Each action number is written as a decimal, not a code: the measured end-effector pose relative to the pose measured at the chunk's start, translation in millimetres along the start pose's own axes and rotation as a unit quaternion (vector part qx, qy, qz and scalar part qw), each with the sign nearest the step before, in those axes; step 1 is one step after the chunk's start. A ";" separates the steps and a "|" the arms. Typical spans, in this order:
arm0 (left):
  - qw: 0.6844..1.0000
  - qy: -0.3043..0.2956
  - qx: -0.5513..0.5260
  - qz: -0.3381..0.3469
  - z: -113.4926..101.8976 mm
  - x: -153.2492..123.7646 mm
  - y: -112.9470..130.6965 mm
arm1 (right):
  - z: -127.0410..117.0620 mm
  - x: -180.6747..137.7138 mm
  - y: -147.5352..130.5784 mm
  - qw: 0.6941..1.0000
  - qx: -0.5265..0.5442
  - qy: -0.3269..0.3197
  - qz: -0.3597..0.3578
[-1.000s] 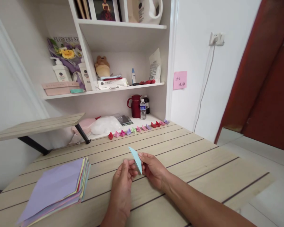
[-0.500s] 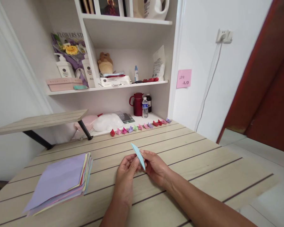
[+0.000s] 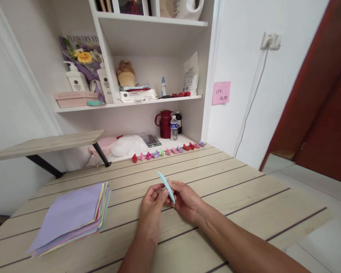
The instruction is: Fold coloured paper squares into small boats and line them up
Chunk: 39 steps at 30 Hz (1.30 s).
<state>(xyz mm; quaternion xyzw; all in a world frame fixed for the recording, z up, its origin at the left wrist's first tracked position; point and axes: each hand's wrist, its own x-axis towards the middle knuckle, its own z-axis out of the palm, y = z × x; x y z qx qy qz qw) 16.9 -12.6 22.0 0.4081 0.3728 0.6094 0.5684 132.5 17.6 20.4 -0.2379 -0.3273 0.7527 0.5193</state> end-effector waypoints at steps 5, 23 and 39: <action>1.000 -0.014 0.001 -0.004 -3.7 3.5 -4.5 | -2.5 2.0 1.1 1.000 0.006 0.001 0.007; 1.000 -0.017 0.000 -0.022 -3.6 2.3 -4.5 | -9.4 7.6 1.8 0.998 -0.043 0.042 -0.021; 0.997 0.025 -0.066 0.021 -7.1 4.7 3.0 | -1.2 2.3 3.3 0.990 -0.123 0.060 -0.028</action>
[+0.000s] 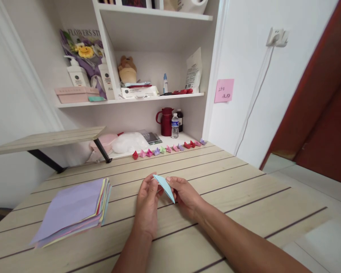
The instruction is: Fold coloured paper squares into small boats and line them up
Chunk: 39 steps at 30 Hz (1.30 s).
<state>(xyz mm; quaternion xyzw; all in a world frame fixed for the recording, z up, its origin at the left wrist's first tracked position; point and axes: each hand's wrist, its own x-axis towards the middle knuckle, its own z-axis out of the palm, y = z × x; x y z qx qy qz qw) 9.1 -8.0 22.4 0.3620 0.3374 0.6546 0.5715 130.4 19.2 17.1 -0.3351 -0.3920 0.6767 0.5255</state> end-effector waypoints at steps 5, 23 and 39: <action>1.000 -0.013 0.003 -0.004 2.4 -1.2 3.2 | 0.2 -0.8 -1.3 1.000 -0.008 -0.019 0.008; 0.999 -0.024 0.041 -0.007 -0.4 1.3 0.9 | -3.4 -0.7 -5.4 0.995 0.040 -0.010 0.091; 0.997 -0.048 0.057 -0.035 4.6 -2.2 0.3 | -4.5 1.4 -5.6 0.993 0.064 -0.012 0.097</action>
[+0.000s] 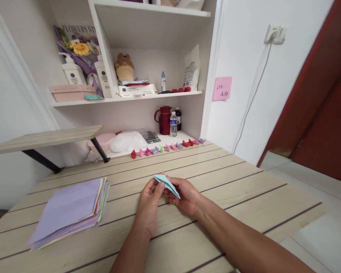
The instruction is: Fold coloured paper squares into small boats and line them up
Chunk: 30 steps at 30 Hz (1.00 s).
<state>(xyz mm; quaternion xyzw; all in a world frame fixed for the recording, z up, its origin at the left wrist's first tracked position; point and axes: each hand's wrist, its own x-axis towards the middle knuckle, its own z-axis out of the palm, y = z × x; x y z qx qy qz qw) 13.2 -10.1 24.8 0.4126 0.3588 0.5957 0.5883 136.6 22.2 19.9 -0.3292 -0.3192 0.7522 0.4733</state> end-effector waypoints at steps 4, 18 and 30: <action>1.000 0.007 0.002 0.001 0.0 0.4 -1.0 | 0.9 0.5 1.3 0.999 -0.031 0.010 -0.031; 0.998 0.033 0.050 -0.005 -1.3 3.2 -3.0 | 1.4 -1.5 -4.0 0.941 -0.244 0.059 -0.228; 0.964 0.165 0.199 0.061 -20.3 18.1 -20.3 | 1.4 -9.0 -6.6 0.887 -0.322 0.039 -0.329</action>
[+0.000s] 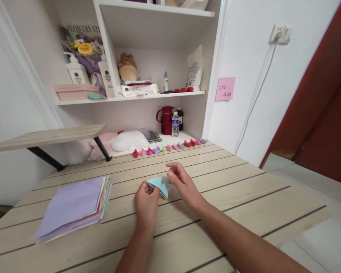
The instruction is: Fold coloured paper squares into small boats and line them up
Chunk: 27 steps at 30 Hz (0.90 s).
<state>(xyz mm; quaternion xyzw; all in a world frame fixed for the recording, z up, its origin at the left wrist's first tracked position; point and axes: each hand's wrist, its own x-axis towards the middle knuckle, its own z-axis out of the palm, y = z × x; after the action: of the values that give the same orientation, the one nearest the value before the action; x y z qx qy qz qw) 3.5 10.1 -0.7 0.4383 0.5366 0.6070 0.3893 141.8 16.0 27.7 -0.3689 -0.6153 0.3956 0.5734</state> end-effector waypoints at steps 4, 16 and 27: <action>0.999 0.038 0.024 0.020 -2.4 1.5 -1.6 | 6.4 -8.0 -5.5 0.987 -0.127 -0.018 -0.098; 0.995 0.100 -0.025 0.014 -6.5 3.0 5.0 | 15.5 -16.3 -5.9 0.970 -0.195 -0.024 -0.142; 0.997 0.040 -0.058 0.032 1.4 -3.8 15.7 | 16.2 -13.8 0.7 0.966 -0.208 -0.013 -0.153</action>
<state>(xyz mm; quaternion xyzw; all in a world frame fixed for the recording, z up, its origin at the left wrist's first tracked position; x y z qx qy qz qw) 6.0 5.1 14.5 0.4076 0.5010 0.6663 0.3728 126.6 2.7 20.8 -0.3768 -0.7405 0.1710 0.5295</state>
